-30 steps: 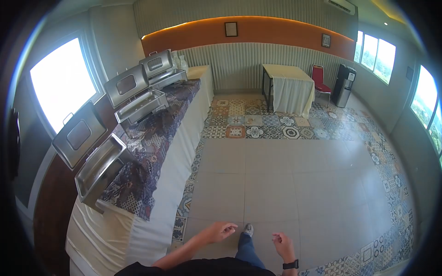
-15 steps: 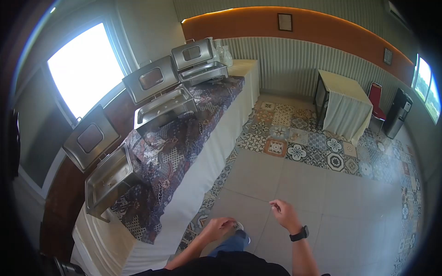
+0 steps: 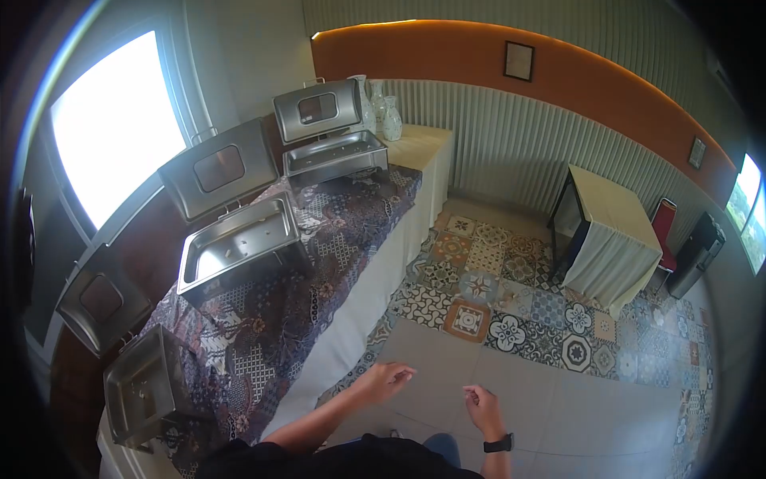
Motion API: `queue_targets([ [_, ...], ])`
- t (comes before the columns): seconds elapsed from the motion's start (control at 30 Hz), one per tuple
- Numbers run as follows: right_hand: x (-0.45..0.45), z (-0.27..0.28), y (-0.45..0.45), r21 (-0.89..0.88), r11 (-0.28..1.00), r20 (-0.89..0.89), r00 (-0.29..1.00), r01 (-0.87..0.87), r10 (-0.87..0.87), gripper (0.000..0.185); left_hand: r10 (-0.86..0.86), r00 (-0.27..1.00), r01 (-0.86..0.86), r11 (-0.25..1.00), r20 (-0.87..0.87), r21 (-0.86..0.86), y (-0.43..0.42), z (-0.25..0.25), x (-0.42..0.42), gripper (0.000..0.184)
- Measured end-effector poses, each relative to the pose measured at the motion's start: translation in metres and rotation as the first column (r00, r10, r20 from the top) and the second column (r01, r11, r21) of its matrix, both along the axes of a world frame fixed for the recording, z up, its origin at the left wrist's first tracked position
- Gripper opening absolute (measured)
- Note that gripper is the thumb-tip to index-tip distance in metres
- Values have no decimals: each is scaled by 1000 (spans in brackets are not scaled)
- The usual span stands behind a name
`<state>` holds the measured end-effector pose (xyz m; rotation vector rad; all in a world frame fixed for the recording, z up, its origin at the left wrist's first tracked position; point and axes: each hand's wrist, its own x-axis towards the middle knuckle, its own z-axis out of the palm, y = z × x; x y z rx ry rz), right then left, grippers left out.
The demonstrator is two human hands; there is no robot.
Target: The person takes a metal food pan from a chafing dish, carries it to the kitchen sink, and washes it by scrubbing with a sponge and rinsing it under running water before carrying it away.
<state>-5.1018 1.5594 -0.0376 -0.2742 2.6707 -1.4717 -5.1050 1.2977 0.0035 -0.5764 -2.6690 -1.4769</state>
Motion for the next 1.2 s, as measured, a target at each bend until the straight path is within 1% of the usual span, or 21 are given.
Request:
queue_targets([
  [0.03, -19, 0, 3, 38, 998, -33, 999, 44, -43, 18, -41, 999, 42, 999, 27, -20, 4, 8, -29, 18],
  [0.07, -37, -2, 4, -4, 997, -33, 997, 73, -73, 18, -83, 995, 85, 995, 54, -42, 9, 13, -55, 19],
  [0.13, -78, -9, 5, -95, 987, -41, 990, 129, -133, 19, -155, 988, 156, 987, 27, -35, 18, 13, -105, 19],
  [0.17, -98, -18, 8, -77, 986, -7, 989, 150, -151, 19, -187, 982, 187, 982, 6, -36, 19, 11, -130, 19],
  [0.27, -161, -52, 22, -44, 982, 87, 980, 184, -180, 19, -185, 982, 185, 983, 31, 6, 17, -8, -203, 19],
  [0.33, -214, -65, 35, -45, 981, 160, 971, 189, -180, 19, -119, 991, 119, 993, 56, 14, 7, -28, -248, 18],
  [0.37, -247, -68, 41, -36, 984, 143, 975, 175, -168, 19, -83, 994, 82, 996, 68, 18, 1, -35, -271, 18],
  [0.47, -353, -61, 47, -19, 992, 99, 988, 124, -121, 19, 65, 965, -65, 998, 254, -6, -20, -37, -337, 17],
  [0.53, -432, -35, 35, -10, 996, 84, 993, 89, -88, 18, 130, 970, -135, 991, 206, 11, -33, -32, -379, 18],
  [0.6, -510, -2, 6, 71, 997, -1, 1000, -20, 20, 18, 225, 961, -231, 973, 159, 20, -52, -21, -427, 19],
  [0.67, -583, 16, -29, 111, 986, -18, 991, -127, 130, 18, 346, 926, -354, 935, 152, 33, -69, -9, -464, 19],
  [0.7, -617, 23, -50, 88, 978, -22, 981, -189, 192, 18, 377, 915, -389, 919, 140, 67, -79, 0, -481, 19],
  [0.83, -719, 45, -148, 55, 915, -41, 915, -399, 401, 18, 590, 802, -591, 807, 100, -22, -135, -7, -539, 18],
  [0.87, -739, 44, -170, 50, 903, -28, 903, -427, 428, 19, 638, 765, -637, 770, 90, -40, -153, -10, -552, 17],
  [0.93, -778, 40, -215, 27, 883, -3, 884, -468, 468, 19, 689, 724, -689, 723, -27, -49, -195, -26, -581, 17],
  [1.0, -814, 28, -256, 42, 857, -23, 857, -514, 515, 19, 766, 641, -767, 638, -50, -66, -240, -28, -608, 17],
  [1.03, -831, 26, -275, 57, 840, -18, 841, -540, 541, 19, 798, 600, -800, 596, -61, -70, -261, -27, -624, 17],
  [1.07, -846, 24, -292, 75, 823, -6, 826, -562, 564, 19, 820, 561, -828, 556, -108, -80, -286, -23, -639, 17],
  [1.1, -862, 24, -308, 23, 818, 51, 818, -574, 573, 19, 840, 524, -852, 516, -141, -89, -310, -18, -653, 17],
  [1.17, -897, 32, -338, 20, 793, -1, 794, -608, 608, 19, 896, 429, -903, 427, -113, -43, -359, -6, -682, 16],
  [1.2, -917, 35, -350, 17, 782, -32, 781, -624, 624, 19, 899, 415, -910, 411, -141, -58, -381, 5, -696, 17],
])
